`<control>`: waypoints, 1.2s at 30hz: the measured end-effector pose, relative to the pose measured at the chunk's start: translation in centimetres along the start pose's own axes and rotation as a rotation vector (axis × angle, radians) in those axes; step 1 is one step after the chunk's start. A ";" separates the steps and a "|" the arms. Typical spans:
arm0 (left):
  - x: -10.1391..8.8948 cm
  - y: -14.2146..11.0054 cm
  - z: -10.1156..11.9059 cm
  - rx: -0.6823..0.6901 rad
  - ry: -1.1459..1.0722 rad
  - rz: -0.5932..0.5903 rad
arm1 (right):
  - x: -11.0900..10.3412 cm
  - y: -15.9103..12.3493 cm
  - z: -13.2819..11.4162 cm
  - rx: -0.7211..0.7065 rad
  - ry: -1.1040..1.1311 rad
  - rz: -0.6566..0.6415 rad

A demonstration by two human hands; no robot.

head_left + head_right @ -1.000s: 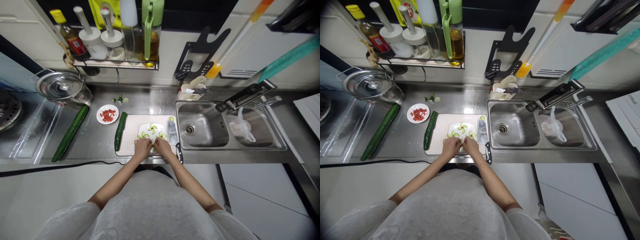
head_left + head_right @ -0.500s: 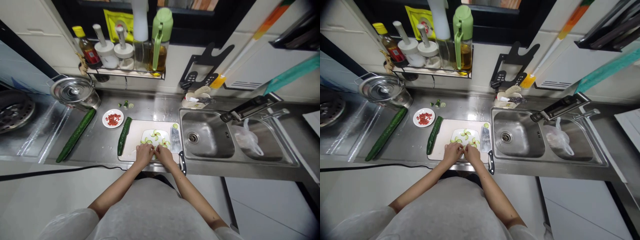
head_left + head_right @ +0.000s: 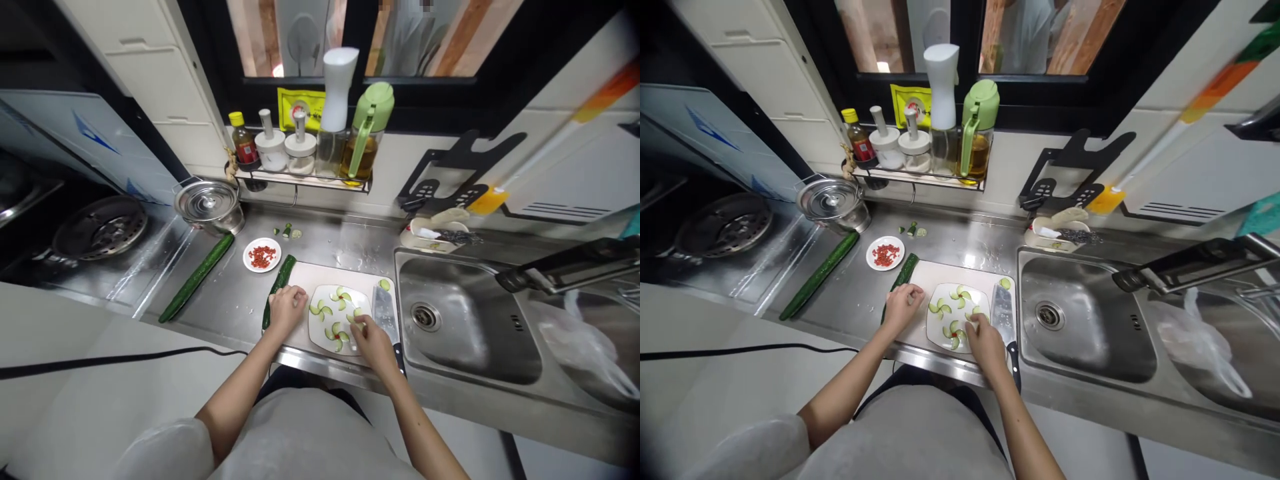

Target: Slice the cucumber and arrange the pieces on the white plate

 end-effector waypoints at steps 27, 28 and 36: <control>-6.1 11.8 -16.5 -0.513 0.392 0.027 | -1.4 -0.9 -0.2 -0.101 0.118 0.118; -6.0 12.0 -16.6 -0.511 0.396 0.022 | -1.4 -0.9 0.0 -0.096 0.118 0.118; -5.6 12.2 -16.7 -0.476 0.417 0.041 | -1.3 -1.1 0.5 -0.092 0.091 0.122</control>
Point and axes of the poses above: each hand's wrist, its own y-axis towards the middle knuckle, its own x-axis out of the palm, z = x × y, the point moved 10 cm from there along y, towards the middle knuckle, and after that the axes turned 3 degrees about y, right-handed, at the moved point
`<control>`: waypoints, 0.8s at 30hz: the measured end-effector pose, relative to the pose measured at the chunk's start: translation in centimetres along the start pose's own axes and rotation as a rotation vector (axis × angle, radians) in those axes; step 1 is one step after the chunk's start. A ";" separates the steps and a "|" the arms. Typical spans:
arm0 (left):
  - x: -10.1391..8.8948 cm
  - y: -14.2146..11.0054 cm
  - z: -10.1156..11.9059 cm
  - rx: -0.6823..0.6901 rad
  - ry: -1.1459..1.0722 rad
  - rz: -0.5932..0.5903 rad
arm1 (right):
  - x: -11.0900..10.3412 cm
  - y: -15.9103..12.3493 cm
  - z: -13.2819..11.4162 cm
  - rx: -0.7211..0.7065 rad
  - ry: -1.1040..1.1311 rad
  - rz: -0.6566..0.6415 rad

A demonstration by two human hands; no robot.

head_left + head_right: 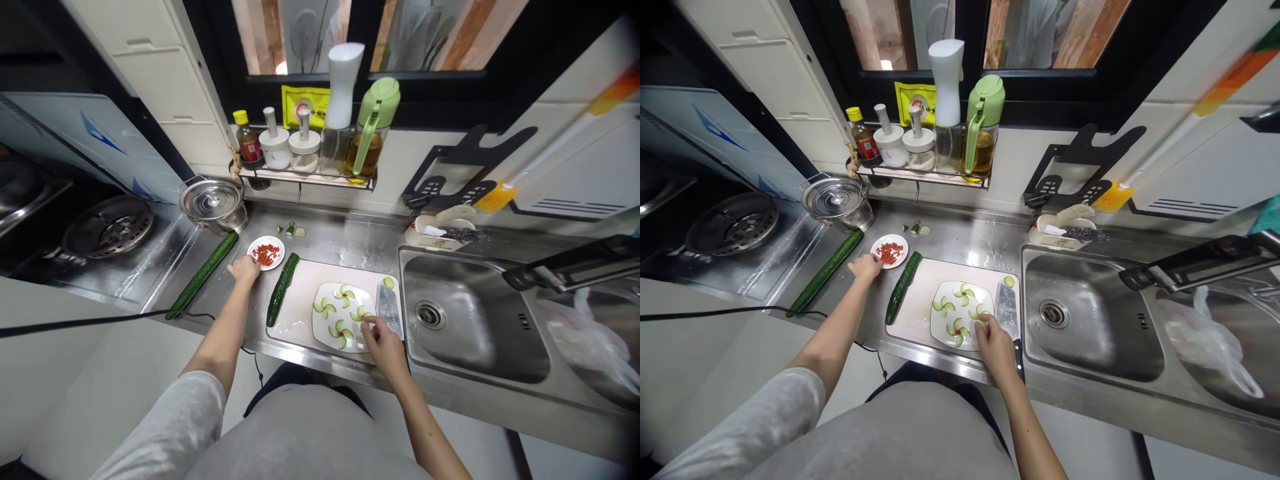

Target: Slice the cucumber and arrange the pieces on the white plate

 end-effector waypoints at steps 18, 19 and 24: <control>0.9 -3.6 1.4 0.029 -0.998 -0.235 | -0.1 -0.1 -0.4 0.005 -0.015 0.012; 1.3 -4.7 2.4 0.054 -1.123 -0.343 | 0.0 -0.1 -0.6 -0.002 -0.012 0.015; 1.3 -10.9 6.5 0.134 -1.508 -0.718 | 0.2 0.4 -1.8 -0.021 0.061 0.024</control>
Point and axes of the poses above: each hand's wrist, its own y-axis towards the middle knuckle, its own x-axis out of the palm, z = x × y, the point moved 10 cm from there along y, towards the middle knuckle, and after that the axes turned 3 degrees about y, right-handed, at the moved point
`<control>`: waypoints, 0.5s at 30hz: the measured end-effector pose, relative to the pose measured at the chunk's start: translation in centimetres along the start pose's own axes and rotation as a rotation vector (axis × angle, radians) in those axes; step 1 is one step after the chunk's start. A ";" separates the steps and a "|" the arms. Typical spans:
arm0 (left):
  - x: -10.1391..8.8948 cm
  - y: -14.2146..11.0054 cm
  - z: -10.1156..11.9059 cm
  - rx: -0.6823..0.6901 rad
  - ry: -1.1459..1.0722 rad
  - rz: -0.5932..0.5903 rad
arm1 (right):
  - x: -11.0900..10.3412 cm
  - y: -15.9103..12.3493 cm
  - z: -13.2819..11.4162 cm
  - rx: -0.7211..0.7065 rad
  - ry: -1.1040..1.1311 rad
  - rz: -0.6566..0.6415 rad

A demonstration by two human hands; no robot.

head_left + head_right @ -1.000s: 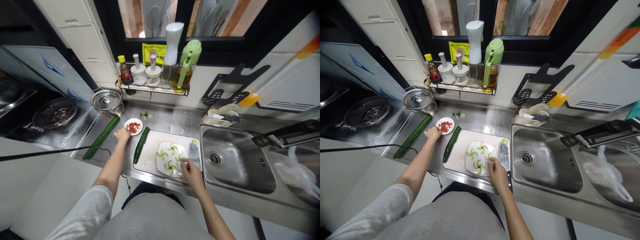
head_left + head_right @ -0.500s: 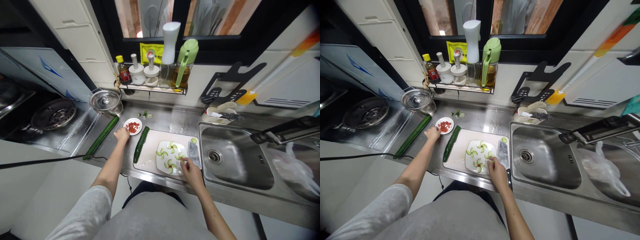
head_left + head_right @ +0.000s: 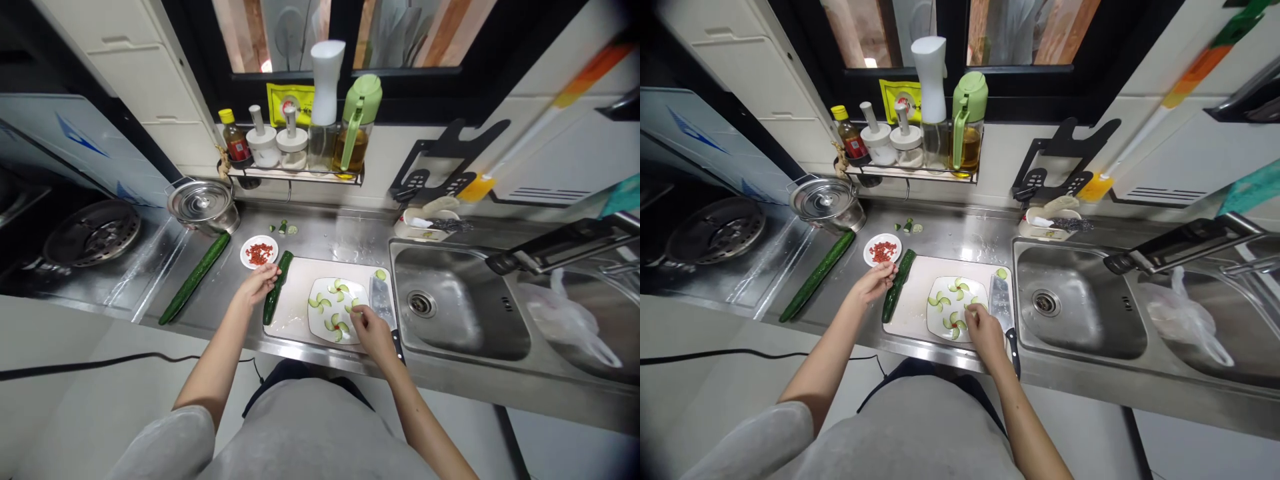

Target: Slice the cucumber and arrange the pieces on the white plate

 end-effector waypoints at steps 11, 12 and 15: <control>9.7 -7.1 -4.1 0.256 0.565 -0.167 | 3.8 -1.6 -4.3 -0.069 0.237 -0.242; 10.3 -7.8 -4.5 0.272 0.619 -0.178 | 4.2 -1.9 -4.3 -0.070 0.241 -0.259; 11.6 -9.4 -5.0 0.313 0.764 -0.202 | 5.0 -2.6 -4.1 -0.074 0.273 -0.291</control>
Point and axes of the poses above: each hand's wrist, its own y-axis towards the middle knuckle, its own x-axis out of the palm, z = x × y, the point moved 10 cm from there along y, towards the middle knuckle, and after that the axes turned 3 degrees about y, right-handed, at the moved point
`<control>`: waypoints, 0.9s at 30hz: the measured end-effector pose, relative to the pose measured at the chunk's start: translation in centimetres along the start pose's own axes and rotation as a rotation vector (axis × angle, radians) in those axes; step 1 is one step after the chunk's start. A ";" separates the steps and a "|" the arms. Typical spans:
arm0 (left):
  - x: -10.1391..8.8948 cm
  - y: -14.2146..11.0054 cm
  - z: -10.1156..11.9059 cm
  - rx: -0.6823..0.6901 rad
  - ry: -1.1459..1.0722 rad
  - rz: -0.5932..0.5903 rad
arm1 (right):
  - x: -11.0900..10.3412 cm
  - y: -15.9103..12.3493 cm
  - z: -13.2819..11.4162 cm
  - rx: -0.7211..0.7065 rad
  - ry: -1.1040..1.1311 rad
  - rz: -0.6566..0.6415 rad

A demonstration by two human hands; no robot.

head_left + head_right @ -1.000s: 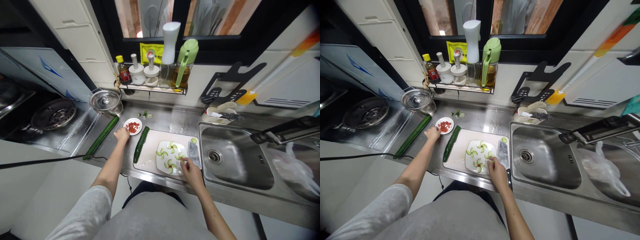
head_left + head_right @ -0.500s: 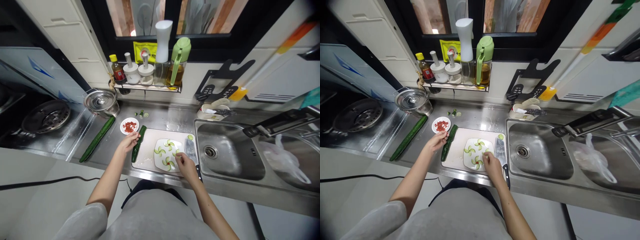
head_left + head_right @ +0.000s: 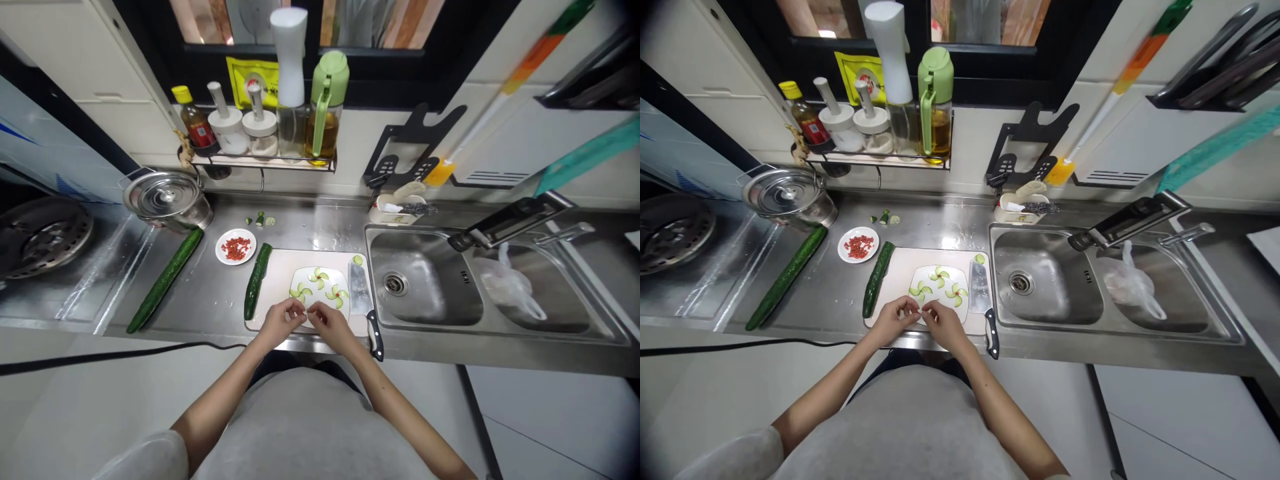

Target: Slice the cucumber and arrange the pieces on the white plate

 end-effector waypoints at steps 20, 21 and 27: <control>-0.3 -0.8 1.7 0.125 0.120 0.079 | 0.1 0.1 -0.5 -0.027 0.186 -0.097; -0.5 -0.8 1.6 0.124 0.113 0.089 | 0.1 0.2 -0.6 -0.031 0.171 -0.095; -1.4 -0.6 1.5 0.132 0.062 0.139 | 0.3 0.8 -1.6 -0.066 0.208 -0.145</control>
Point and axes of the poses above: each hand's wrist, its own y-axis towards the middle knuckle, its own x-axis out of the palm, z = x × y, the point moved 10 cm from there along y, towards the middle knuckle, and after that the axes turned 3 degrees about y, right-handed, at the moved point
